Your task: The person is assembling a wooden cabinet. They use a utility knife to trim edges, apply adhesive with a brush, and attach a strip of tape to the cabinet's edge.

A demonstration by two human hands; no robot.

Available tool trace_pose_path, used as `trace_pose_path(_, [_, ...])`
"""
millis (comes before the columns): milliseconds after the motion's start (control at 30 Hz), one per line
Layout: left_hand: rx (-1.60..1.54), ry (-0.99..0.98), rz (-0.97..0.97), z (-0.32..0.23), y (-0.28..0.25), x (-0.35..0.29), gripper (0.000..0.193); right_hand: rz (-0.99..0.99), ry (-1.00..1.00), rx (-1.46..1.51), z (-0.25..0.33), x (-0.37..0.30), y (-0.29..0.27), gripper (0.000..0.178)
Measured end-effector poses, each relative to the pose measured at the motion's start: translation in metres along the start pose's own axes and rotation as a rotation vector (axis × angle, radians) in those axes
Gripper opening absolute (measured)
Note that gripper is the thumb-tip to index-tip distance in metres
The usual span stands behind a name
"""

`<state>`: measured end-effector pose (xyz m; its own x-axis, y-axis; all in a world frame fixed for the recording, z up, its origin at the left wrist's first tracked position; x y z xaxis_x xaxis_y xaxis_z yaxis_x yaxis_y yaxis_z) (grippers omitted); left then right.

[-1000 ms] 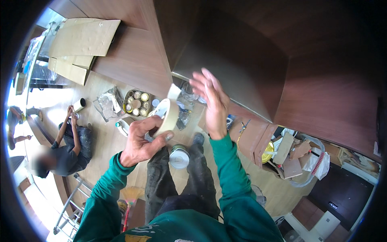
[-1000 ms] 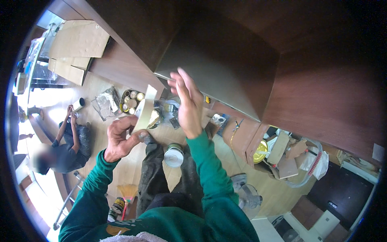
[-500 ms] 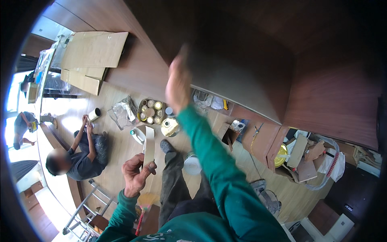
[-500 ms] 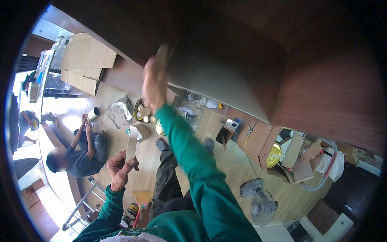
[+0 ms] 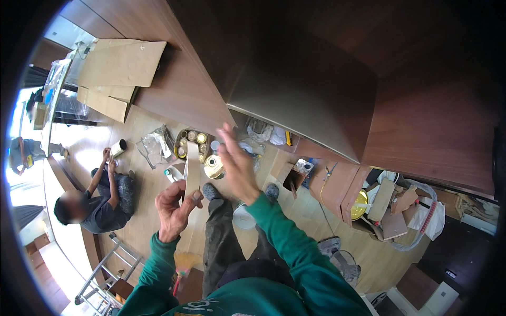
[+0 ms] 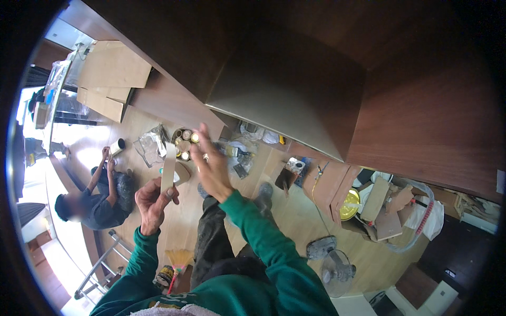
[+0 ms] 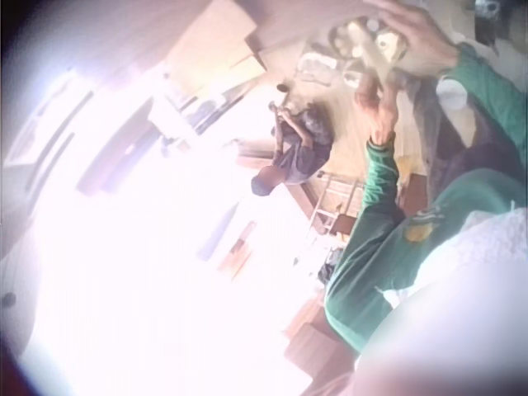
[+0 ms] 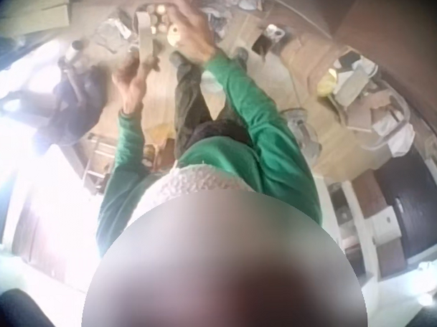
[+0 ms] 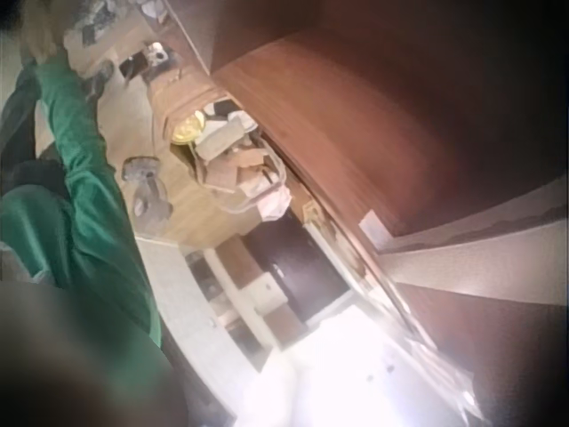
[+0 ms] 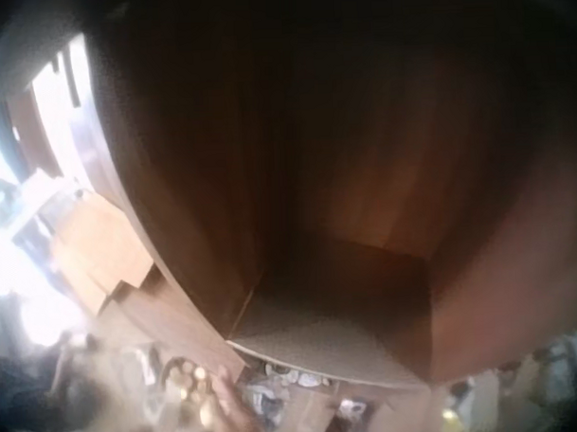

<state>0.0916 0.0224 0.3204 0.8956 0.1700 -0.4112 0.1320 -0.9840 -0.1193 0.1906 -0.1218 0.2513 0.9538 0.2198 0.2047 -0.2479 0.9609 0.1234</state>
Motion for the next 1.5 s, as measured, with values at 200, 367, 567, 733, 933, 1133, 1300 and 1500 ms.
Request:
trace_pose_path(200, [0.108,0.161,0.047,-0.031,0.036,0.026,0.010,-0.283,0.060,0.211,0.016,-0.016,-0.074,0.027])
trace_pose_path(367, [0.214,0.299,0.123,-0.046,0.058,0.034,0.020,-0.271,0.117,0.191,0.042,-0.005,-0.066,0.030])
trace_pose_path(567, [0.272,0.283,0.178,-0.044,0.063,0.039,0.022,-0.318,0.197,0.245,0.022,-0.004,-0.054,0.027])
trace_pose_path(733, [0.363,0.279,0.190,-0.042,0.057,0.035,0.019,-0.332,0.225,0.132,0.013,-0.002,-0.053,0.015])
trace_pose_path(933, [0.356,0.135,0.115,-0.012,0.035,0.014,0.012,-0.489,-0.013,0.090,0.023,0.006,-0.087,0.015])
trace_pose_path(1133, [0.352,-0.131,0.049,0.059,-0.011,-0.060,0.011,-0.693,-0.149,-0.102,0.051,0.066,-0.198,0.017])
trace_pose_path(1300, [0.265,-0.378,-0.049,0.112,-0.041,-0.088,0.018,-0.689,-0.194,-0.327,0.032,0.178,-0.271,0.013])
trace_pose_path(1500, [0.186,-0.296,-0.206,0.113,-0.050,-0.065,0.021,-0.387,-0.224,-0.585,-0.015,0.279,-0.230,0.023])
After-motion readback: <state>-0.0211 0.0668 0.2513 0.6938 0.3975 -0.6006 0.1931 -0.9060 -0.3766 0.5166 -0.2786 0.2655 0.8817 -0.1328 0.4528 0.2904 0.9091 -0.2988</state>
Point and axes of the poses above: each hand's wrist, its own x-axis towards the middle knuckle, its own y-axis out of the palm, z = x × y, the point moved 9 cm from there along x, towards the middle knuckle, and after that the axes turned 14 degrees about -y, right-handed, at the moved point
